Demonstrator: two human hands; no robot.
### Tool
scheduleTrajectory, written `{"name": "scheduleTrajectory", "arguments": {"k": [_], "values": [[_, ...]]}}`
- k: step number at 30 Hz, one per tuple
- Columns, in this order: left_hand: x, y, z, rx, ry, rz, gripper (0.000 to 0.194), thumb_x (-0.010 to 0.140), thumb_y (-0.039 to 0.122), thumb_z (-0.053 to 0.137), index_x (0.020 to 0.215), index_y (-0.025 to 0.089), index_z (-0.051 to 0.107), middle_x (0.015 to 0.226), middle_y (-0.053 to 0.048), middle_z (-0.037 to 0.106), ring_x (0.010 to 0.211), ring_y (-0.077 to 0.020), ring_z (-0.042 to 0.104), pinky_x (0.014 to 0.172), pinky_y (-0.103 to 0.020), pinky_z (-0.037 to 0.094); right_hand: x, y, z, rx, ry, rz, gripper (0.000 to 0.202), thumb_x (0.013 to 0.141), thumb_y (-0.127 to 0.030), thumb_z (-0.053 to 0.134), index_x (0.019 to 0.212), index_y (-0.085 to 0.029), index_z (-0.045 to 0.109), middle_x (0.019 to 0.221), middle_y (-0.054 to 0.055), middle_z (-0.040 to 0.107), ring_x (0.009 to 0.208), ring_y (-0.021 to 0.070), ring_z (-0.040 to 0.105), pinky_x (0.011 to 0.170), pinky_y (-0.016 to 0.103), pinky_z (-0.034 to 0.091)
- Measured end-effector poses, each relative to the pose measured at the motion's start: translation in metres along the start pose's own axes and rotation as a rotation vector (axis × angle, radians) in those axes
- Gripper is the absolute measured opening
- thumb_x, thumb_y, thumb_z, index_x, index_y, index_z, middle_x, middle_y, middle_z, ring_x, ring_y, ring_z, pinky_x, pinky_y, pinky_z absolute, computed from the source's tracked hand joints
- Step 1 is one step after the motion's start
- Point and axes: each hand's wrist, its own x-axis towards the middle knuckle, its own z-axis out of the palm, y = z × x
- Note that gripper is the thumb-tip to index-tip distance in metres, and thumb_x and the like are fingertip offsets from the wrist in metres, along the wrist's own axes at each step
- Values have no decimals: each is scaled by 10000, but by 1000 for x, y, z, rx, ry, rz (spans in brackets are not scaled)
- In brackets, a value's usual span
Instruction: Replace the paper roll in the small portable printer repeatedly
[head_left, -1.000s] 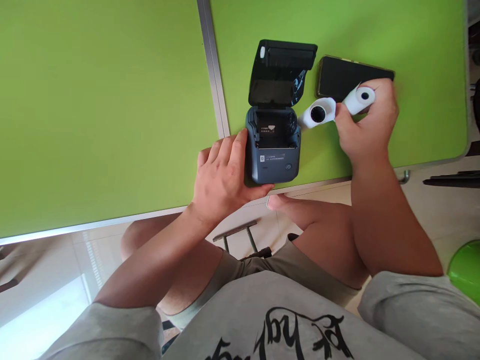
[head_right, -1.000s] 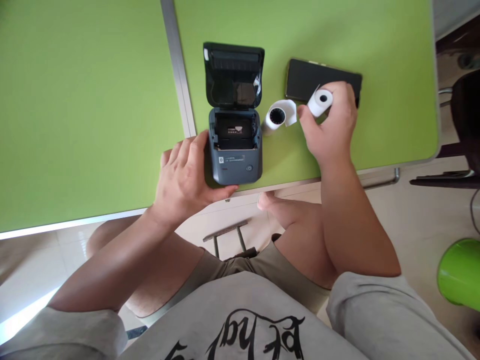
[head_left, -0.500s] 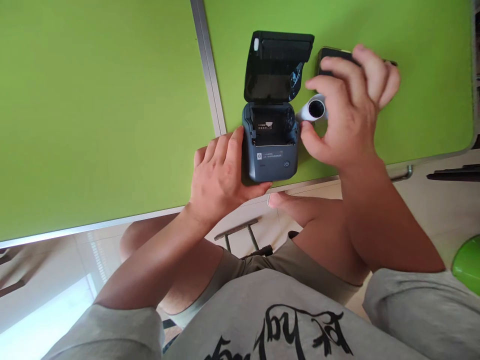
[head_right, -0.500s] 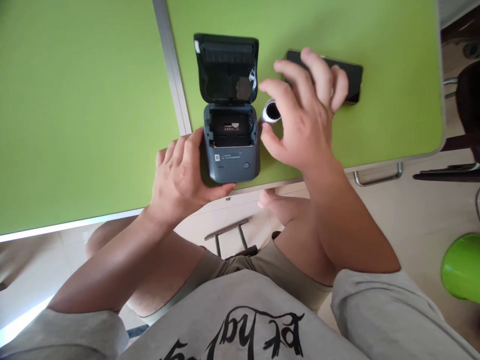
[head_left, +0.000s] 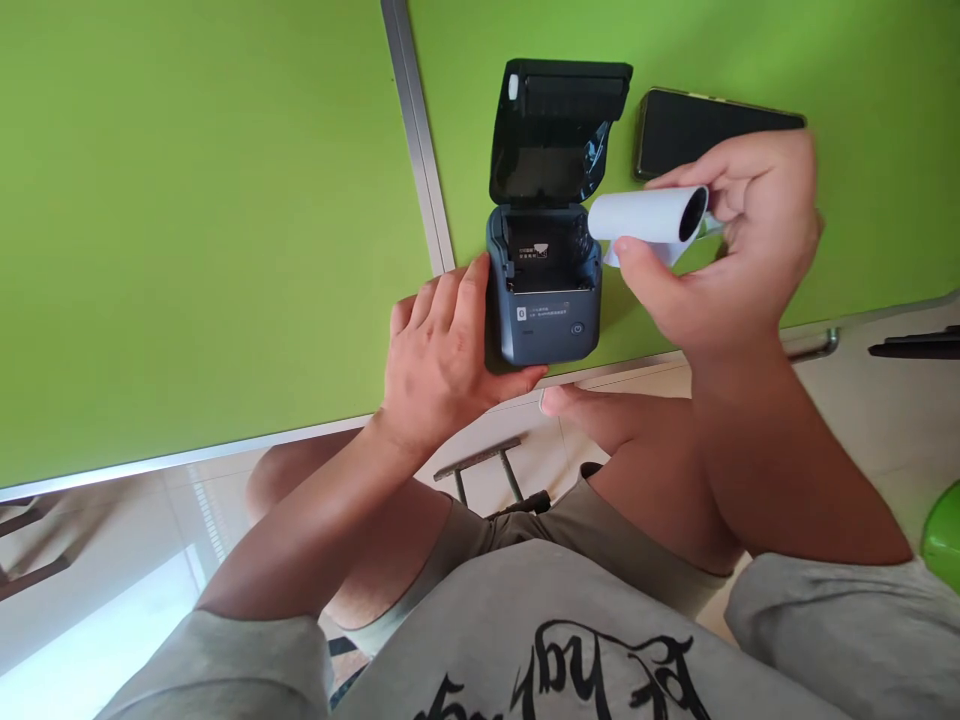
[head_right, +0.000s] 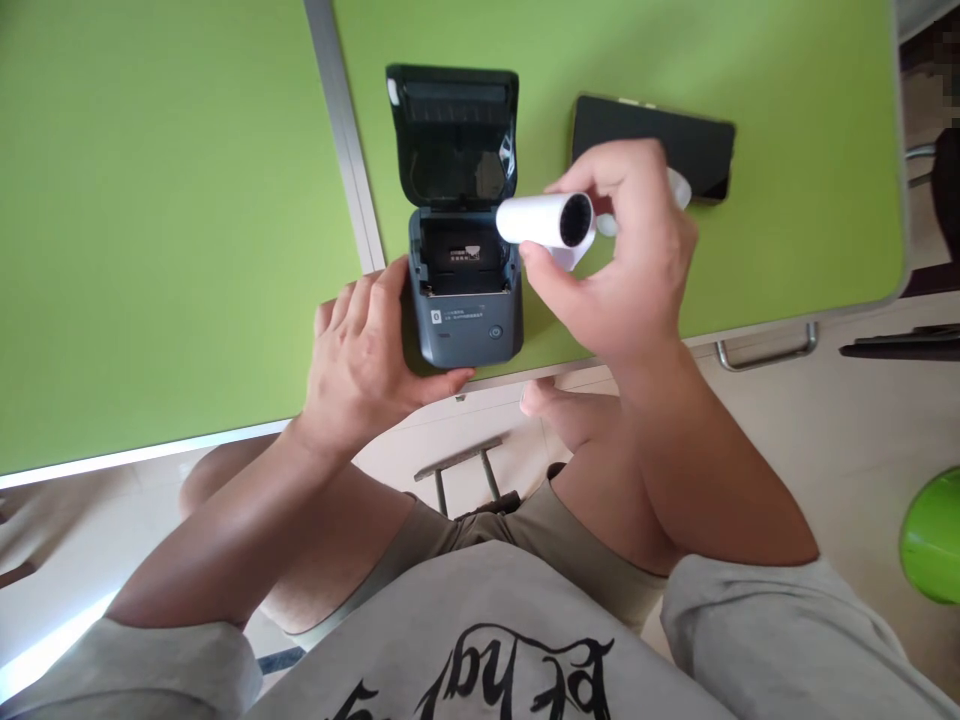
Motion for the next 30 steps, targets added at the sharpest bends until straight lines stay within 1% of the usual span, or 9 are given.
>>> {"name": "scheduleTrajectory", "arguments": {"k": [3,7,12,16,18,21,23,26,30], "values": [[0,-1,1,-2,17,5,1165,778,967,519,1546,92,476,1377,-235,662,1234,-411,643,976,-505,494,0,-4,3,38,76,-85,228,907,-250,627,1119,-312,569,1042,50,676,960,262,697,806,444,574],[0,-1,3,2,32,15,1162,792,977,469,1541,88,478,1370,-235,667,1227,-409,645,968,-502,495,-1,-4,5,-12,23,-156,199,927,-241,594,1106,-317,634,1026,66,647,1012,277,667,894,494,557],[-1,-2,4,11,38,18,1172,799,990,419,1542,85,469,1365,-234,668,1214,-418,648,983,-506,490,-3,6,15,131,43,-50,227,1026,-465,521,1182,-339,627,1078,60,597,1085,270,627,1000,526,540],[0,-2,4,-1,21,4,1170,787,996,430,1546,105,468,1378,-235,664,1229,-427,639,993,-510,485,-2,14,26,331,193,-49,534,923,-647,658,1369,-382,534,1221,32,585,971,211,648,862,442,597],[0,-1,4,-7,15,-1,1177,780,999,436,1547,107,465,1391,-236,658,1241,-432,630,1002,-518,484,0,17,29,415,230,-30,608,857,-660,746,1359,-385,542,1214,16,617,970,197,666,804,392,604],[0,0,3,-12,11,-6,1174,786,998,428,1546,104,464,1399,-238,653,1250,-434,624,1007,-524,483,0,21,31,493,193,47,493,839,-611,803,1217,-349,625,1100,-2,689,958,186,684,791,352,599],[0,0,3,-10,11,-7,1168,785,998,429,1546,113,461,1397,-233,658,1250,-429,625,1003,-516,485,0,21,30,530,180,69,447,852,-584,799,1192,-330,658,1096,0,712,968,186,688,814,350,594],[0,0,3,-13,16,-11,1158,776,994,460,1547,130,458,1398,-229,661,1254,-425,626,1008,-506,483,0,22,28,470,209,90,427,916,-559,712,1268,-325,650,1172,28,702,1034,214,691,859,372,592],[0,0,2,-41,10,-12,1129,776,982,482,1551,161,450,1407,-225,655,1257,-432,623,1012,-521,481,0,25,27,276,155,114,444,999,-546,479,1405,-369,465,1289,64,646,1146,267,686,911,425,602]]}}
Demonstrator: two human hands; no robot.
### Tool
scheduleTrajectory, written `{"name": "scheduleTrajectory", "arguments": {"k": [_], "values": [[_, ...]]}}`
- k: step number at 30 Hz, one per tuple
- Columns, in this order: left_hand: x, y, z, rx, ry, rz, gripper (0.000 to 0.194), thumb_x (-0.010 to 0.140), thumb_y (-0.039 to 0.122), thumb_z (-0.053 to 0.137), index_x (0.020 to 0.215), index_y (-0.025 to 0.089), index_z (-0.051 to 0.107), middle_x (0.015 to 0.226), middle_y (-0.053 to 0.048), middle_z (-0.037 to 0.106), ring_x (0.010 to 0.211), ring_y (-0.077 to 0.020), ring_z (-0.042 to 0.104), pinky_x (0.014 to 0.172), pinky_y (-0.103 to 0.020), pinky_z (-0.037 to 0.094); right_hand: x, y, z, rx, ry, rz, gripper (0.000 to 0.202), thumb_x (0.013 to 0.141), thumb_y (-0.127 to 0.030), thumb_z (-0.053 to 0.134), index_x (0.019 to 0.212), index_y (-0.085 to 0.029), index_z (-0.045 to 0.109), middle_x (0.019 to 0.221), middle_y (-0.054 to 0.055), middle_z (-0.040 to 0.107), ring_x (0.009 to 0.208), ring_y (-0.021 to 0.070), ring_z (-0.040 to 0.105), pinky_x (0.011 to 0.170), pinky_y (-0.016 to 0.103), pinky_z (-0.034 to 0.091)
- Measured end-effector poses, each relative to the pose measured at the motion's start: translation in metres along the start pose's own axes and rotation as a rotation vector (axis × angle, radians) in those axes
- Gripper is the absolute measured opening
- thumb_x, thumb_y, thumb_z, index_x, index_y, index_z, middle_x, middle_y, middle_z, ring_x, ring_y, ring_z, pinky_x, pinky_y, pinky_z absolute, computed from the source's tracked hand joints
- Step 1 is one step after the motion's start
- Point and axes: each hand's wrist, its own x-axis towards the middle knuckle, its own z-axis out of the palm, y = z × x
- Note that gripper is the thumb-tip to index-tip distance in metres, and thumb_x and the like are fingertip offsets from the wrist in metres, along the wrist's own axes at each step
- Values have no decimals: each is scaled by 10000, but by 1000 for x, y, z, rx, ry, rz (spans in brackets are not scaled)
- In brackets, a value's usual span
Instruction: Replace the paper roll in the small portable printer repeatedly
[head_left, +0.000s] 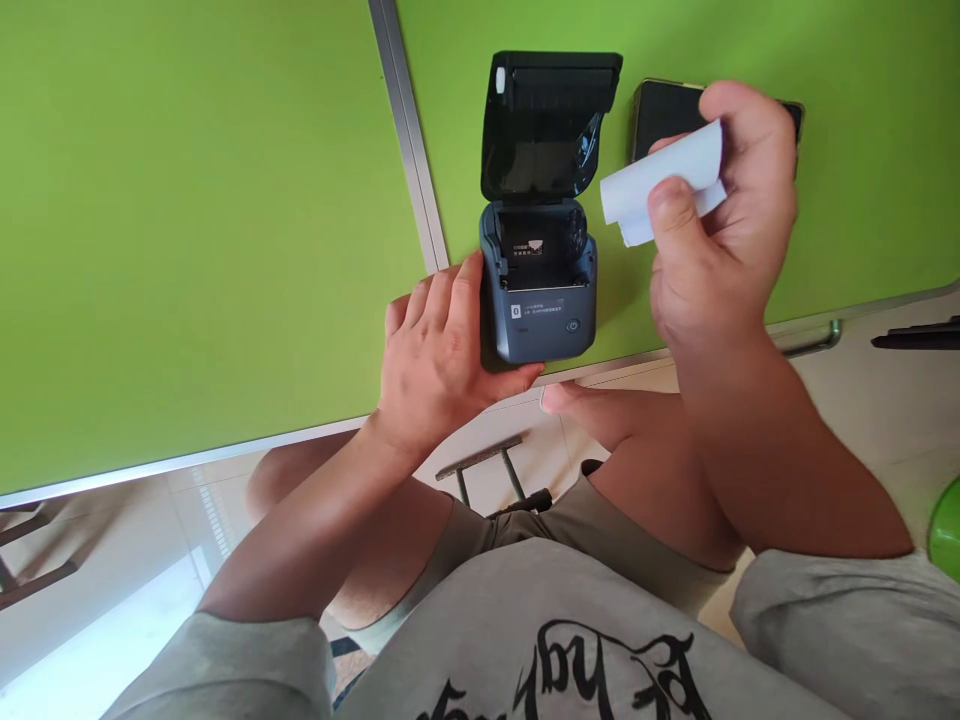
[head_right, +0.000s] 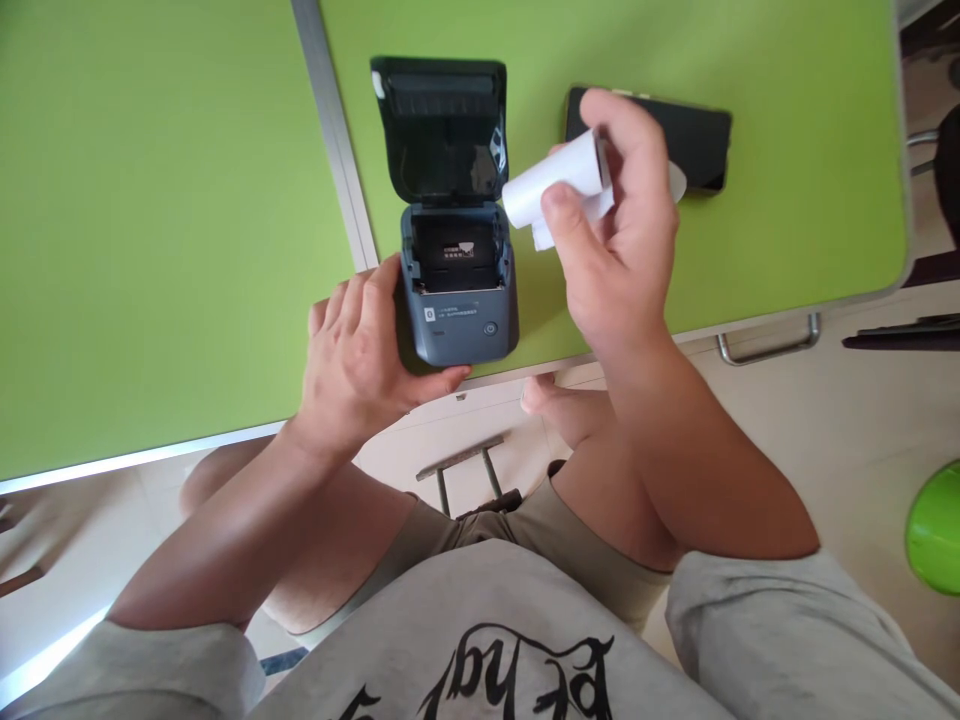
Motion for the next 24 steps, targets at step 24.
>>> {"name": "scheduleTrajectory", "arguments": {"k": [24], "values": [[-1,1,-1,1,-11,6,1125,806,957,477,1562,125,430,1434,-243,630,1277,-443,607,1028,-543,478,-7,-22,5,-191,-106,5,205,955,-435,604,1114,-307,577,1118,58,739,964,235,715,861,426,619]]}}
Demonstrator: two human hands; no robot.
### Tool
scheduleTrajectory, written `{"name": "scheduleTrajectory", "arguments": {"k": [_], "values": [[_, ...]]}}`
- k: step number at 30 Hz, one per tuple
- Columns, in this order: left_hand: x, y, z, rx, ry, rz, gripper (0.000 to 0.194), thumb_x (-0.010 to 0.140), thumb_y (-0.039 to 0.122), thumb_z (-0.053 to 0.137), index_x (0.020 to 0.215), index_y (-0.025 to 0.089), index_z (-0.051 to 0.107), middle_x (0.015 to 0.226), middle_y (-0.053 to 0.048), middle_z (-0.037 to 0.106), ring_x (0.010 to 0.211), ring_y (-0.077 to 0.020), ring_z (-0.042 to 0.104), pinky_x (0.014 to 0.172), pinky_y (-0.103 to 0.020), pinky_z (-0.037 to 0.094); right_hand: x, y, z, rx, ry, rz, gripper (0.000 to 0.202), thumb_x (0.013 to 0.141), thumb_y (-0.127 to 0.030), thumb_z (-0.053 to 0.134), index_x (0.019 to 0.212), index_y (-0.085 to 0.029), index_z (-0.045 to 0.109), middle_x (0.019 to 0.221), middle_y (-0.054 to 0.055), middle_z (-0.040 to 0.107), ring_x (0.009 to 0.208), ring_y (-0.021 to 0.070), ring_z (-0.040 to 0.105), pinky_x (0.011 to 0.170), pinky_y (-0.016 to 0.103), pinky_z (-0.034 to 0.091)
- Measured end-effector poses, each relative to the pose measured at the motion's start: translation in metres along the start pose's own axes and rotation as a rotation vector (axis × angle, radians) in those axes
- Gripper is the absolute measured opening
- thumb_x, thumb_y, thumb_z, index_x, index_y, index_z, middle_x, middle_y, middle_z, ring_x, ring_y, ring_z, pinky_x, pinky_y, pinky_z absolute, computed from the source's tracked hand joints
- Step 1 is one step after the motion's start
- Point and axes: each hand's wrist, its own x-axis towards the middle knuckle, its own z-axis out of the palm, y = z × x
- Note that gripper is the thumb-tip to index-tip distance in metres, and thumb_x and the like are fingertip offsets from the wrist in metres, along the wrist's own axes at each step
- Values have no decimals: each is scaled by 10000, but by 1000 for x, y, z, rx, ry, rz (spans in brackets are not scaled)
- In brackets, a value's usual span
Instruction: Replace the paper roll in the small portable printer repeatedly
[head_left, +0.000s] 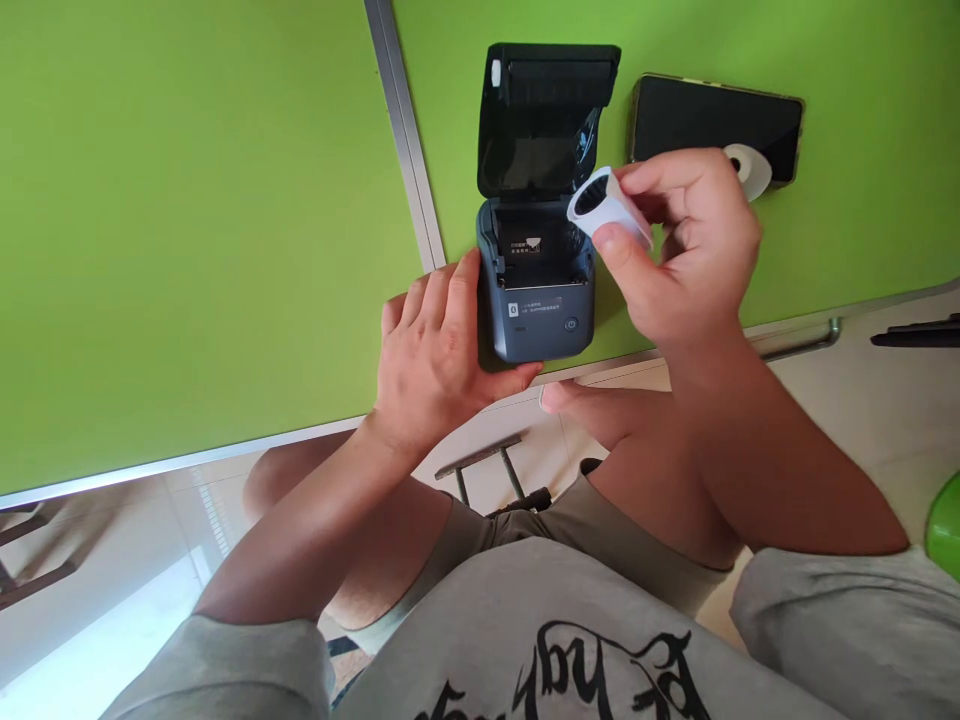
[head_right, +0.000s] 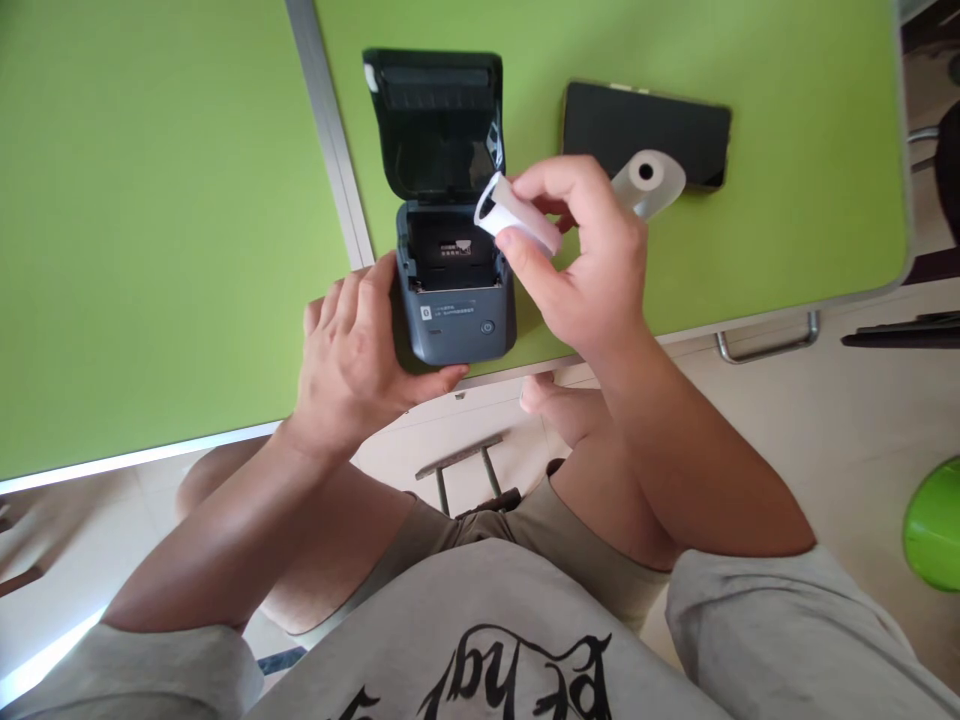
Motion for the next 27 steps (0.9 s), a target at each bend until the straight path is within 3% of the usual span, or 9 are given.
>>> {"name": "scheduleTrajectory", "arguments": {"k": [8,13,20,27], "values": [[0,-1,1,-1,10,7,1127,813,952,462,1561,110,441,1416,-247,639,1261,-431,617,1009,-536,483,12,-32,-4,35,-4,-201,210,949,-320,634,1158,-339,617,1187,-7,781,1110,259,767,943,472,636],[-1,-3,0,5,14,27,1141,834,952,414,1547,62,461,1393,-264,650,1227,-417,633,990,-533,491,23,-44,1,-115,-131,-138,210,866,-204,714,1017,-322,627,1098,-34,821,1004,256,789,935,491,619],[-1,-2,0,-4,14,11,1109,821,950,449,1555,119,455,1408,-238,651,1229,-405,631,977,-515,491,27,-38,9,11,-133,-109,111,893,-263,702,925,-310,606,1139,-40,809,1111,248,776,976,472,627],[-1,-1,-1,-11,6,14,1119,826,941,460,1557,94,456,1413,-249,645,1235,-416,628,988,-532,493,26,-27,10,78,-179,-109,69,874,-248,690,868,-288,634,1113,-11,823,1056,248,790,937,461,652]]}}
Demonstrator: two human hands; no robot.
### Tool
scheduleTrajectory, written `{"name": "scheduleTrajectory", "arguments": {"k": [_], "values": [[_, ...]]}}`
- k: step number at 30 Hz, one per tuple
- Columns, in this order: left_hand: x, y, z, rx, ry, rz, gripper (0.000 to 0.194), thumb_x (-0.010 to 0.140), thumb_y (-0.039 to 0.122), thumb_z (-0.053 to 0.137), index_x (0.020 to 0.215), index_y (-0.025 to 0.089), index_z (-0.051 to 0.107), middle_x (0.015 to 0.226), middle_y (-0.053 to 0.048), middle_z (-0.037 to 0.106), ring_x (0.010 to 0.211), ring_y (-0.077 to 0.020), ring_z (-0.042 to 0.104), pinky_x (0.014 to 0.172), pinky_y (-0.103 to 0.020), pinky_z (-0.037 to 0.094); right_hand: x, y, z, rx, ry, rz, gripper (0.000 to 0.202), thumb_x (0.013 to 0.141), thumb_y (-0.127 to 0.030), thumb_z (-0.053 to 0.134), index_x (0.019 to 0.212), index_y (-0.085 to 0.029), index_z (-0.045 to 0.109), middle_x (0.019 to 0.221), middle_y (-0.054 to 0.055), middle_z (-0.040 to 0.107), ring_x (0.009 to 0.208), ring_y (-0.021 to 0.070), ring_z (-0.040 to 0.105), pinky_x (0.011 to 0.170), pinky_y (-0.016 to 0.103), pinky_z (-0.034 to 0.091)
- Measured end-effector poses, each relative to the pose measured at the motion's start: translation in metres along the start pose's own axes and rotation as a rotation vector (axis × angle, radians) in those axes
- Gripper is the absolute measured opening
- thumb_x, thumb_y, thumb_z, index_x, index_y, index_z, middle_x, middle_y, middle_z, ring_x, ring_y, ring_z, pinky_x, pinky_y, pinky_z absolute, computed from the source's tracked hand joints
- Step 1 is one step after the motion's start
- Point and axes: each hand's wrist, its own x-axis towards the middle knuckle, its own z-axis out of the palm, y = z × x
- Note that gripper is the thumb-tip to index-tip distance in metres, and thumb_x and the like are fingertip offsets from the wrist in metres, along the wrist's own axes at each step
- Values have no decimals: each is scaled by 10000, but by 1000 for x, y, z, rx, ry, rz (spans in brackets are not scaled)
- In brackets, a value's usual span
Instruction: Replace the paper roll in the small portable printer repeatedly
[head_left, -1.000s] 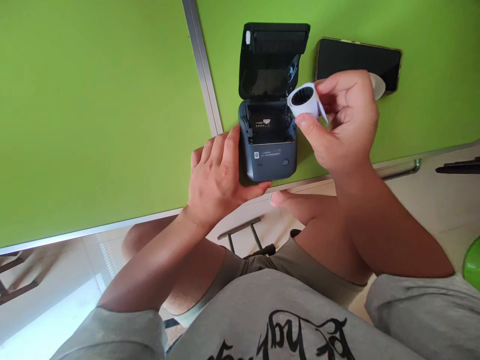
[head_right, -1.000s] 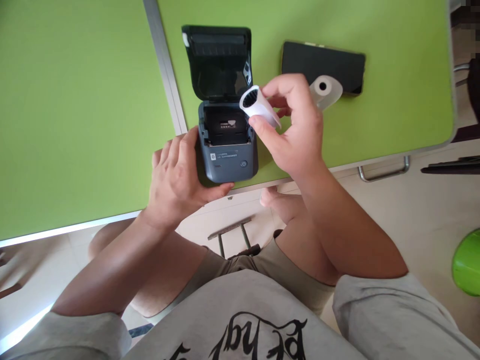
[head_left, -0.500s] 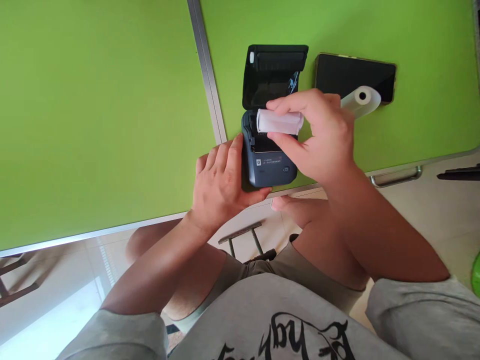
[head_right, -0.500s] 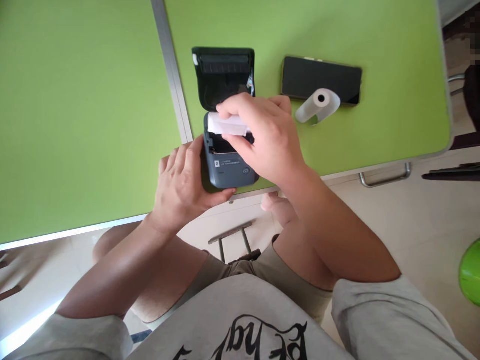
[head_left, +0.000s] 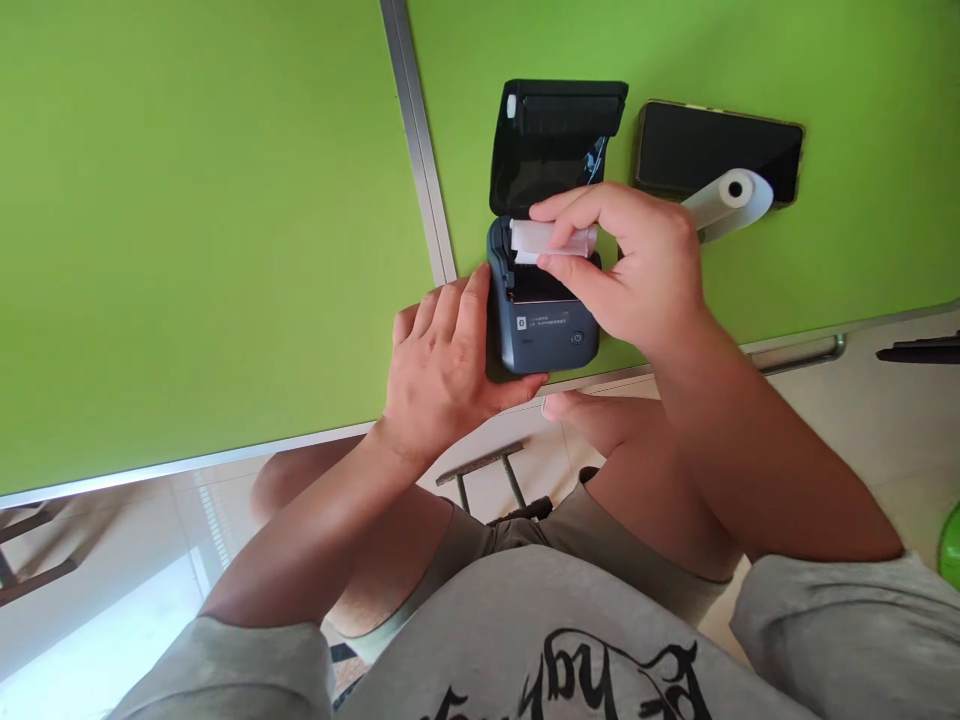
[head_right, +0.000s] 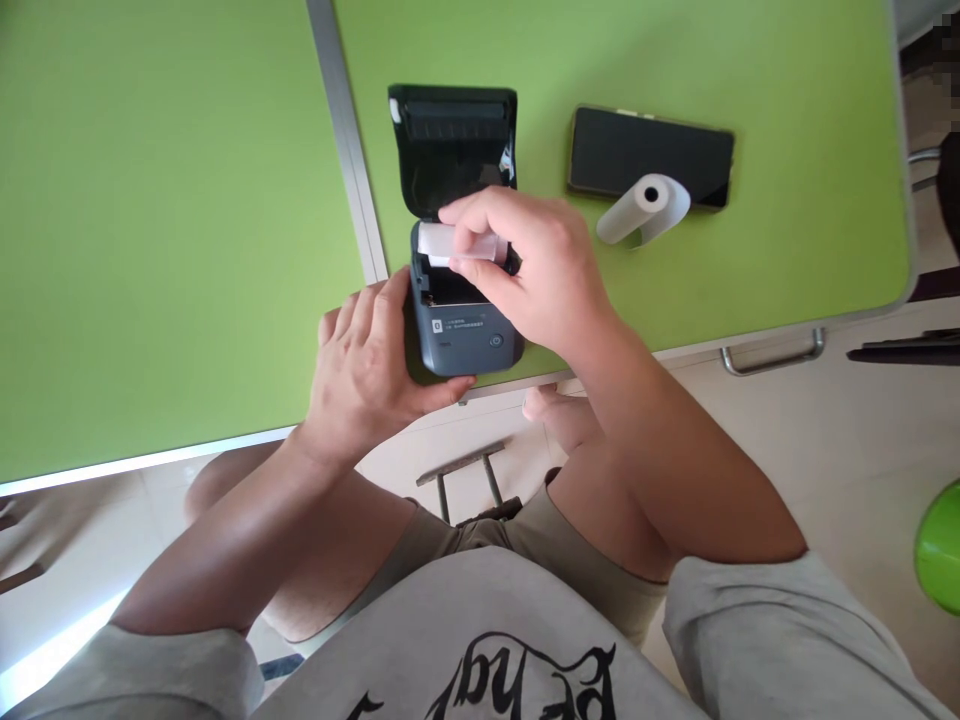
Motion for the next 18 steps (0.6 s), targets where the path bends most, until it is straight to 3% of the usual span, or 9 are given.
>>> {"name": "scheduleTrajectory", "arguments": {"k": [5,13,15,18], "values": [[0,0,0,4,-5,5,1126,830,942,455,1558,83,459,1419,-254,642,1243,-416,629,982,-526,496,-1,1,-1,12,-15,14,89,889,-229,636,835,-299,620,1039,-9,812,1149,259,762,1022,491,628],[-2,-1,1,14,18,26,1144,822,918,531,1602,90,408,1415,-232,646,1221,-400,630,1004,-496,481,-15,1,-8,88,-1,-133,102,879,-252,620,782,-280,626,999,-1,771,955,221,755,906,459,636],[-3,-2,1,19,45,77,1059,831,863,606,1609,167,427,1414,-201,644,1186,-386,636,968,-482,477,-18,2,-9,98,-41,-165,96,864,-277,628,768,-279,636,1031,-8,760,977,217,741,921,465,629],[-5,-5,2,43,85,168,786,890,787,627,1525,331,548,1397,-155,634,1154,-359,628,919,-460,453,-20,3,-10,168,-75,-228,88,859,-284,637,771,-278,647,1088,1,747,1064,226,711,974,473,601]]}}
